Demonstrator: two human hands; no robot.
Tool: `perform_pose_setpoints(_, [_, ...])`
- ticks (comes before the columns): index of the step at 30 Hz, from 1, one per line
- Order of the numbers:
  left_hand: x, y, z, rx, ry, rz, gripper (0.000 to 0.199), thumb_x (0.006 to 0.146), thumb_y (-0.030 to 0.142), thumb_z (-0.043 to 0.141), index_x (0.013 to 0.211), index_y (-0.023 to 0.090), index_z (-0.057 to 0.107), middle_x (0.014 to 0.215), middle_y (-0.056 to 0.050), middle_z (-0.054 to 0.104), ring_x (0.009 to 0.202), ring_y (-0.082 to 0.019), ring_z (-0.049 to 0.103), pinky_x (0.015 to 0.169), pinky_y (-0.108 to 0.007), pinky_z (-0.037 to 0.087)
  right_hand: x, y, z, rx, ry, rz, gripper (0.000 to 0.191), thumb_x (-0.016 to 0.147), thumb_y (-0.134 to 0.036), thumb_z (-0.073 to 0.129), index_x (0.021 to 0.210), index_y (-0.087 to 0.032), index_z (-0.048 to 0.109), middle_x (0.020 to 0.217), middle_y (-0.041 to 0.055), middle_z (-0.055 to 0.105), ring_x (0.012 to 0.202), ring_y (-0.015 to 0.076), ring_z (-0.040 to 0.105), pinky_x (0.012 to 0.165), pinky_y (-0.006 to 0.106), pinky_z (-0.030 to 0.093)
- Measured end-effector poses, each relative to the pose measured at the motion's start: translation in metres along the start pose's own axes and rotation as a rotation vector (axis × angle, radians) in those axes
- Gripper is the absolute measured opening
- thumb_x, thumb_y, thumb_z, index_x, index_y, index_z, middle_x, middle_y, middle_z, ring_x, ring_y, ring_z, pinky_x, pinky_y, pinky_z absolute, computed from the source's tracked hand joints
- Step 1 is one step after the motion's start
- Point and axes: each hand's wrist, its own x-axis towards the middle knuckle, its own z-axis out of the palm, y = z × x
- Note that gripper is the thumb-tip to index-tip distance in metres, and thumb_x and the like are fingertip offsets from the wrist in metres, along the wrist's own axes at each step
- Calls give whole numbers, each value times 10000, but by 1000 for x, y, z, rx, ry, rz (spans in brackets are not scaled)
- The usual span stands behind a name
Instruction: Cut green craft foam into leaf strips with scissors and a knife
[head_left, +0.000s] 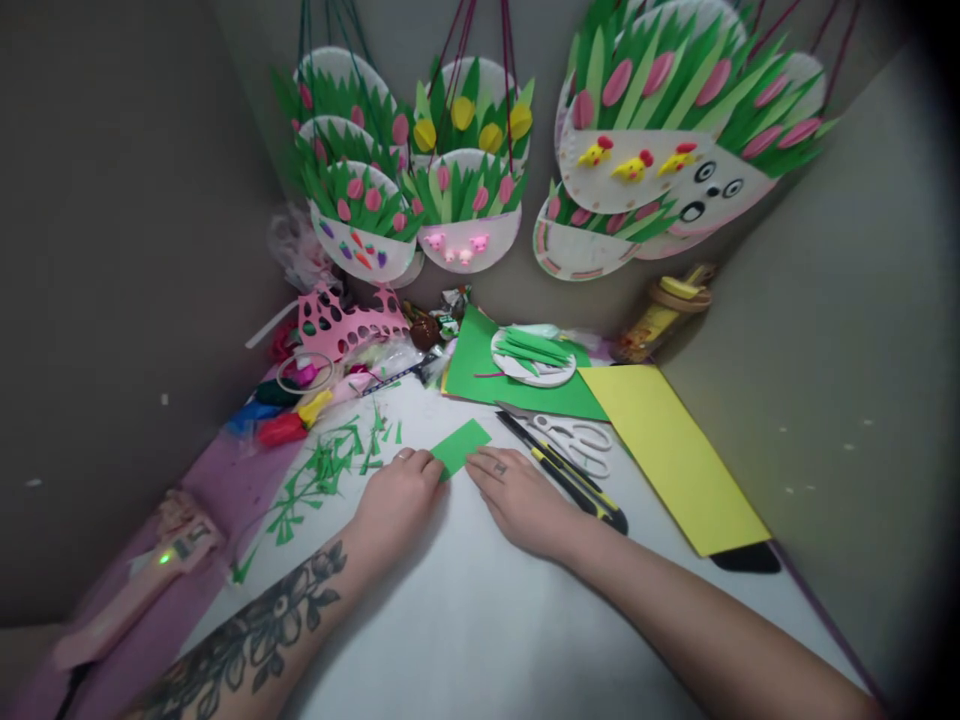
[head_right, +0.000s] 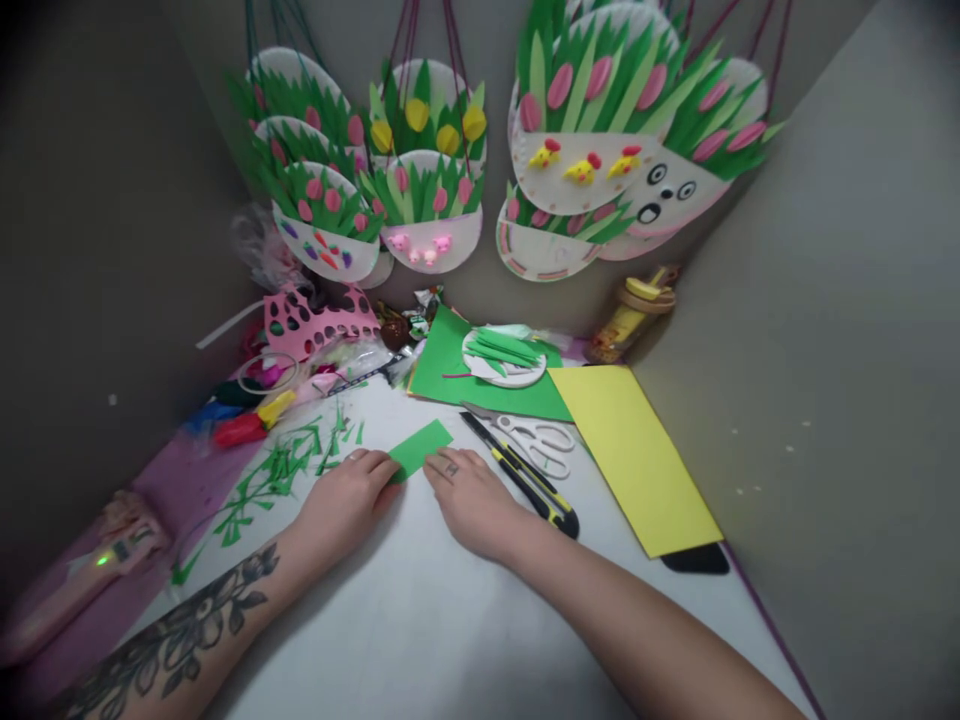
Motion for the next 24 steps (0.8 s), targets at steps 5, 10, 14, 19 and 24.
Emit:
perform_pose_setpoints(5, [0,2,2,-33,12,-21,241,879,267,484,1052,158,611,1045,-115,617,997,-259,516,830,-367,447,1,4,-4,-8,1,16,296,864,-135,463,1122,-138,609,1266,123,563,1244,254,411,1028,453,334])
perform_pose_setpoints(10, [0,-1,2,-61,1,-25,232,885,202,450,1043,164,615,1071,-102,621,1021,-252,515,862,-362,436,5,11,-3,-111,30,24,294,884,-146,450,1123,-147,621,1326,130,525,1271,290,388,1014,499,331])
perform_pose_setpoints(14, [-2,-3,1,-114,29,-27,215,864,280,510,1012,174,624,1056,-98,630,1010,-248,521,862,-359,436,6,15,0,-101,-6,8,351,879,-146,452,1202,-155,590,1337,130,516,1273,281,395,1006,501,345])
perform_pose_setpoints(19, [-5,-1,2,-71,20,-8,229,900,247,427,953,169,636,935,-95,651,928,-233,550,808,-346,438,-2,15,-4,-62,66,-48,305,883,-158,459,1141,-149,623,1230,121,600,1214,268,446,1013,488,325])
perform_pose_setpoints(24, [-5,-1,4,11,17,13,209,890,187,429,893,185,638,886,-78,639,885,-218,547,754,-322,427,-8,14,-7,-16,127,-97,210,900,-174,454,950,-172,658,959,99,675,951,212,550,882,390,389])
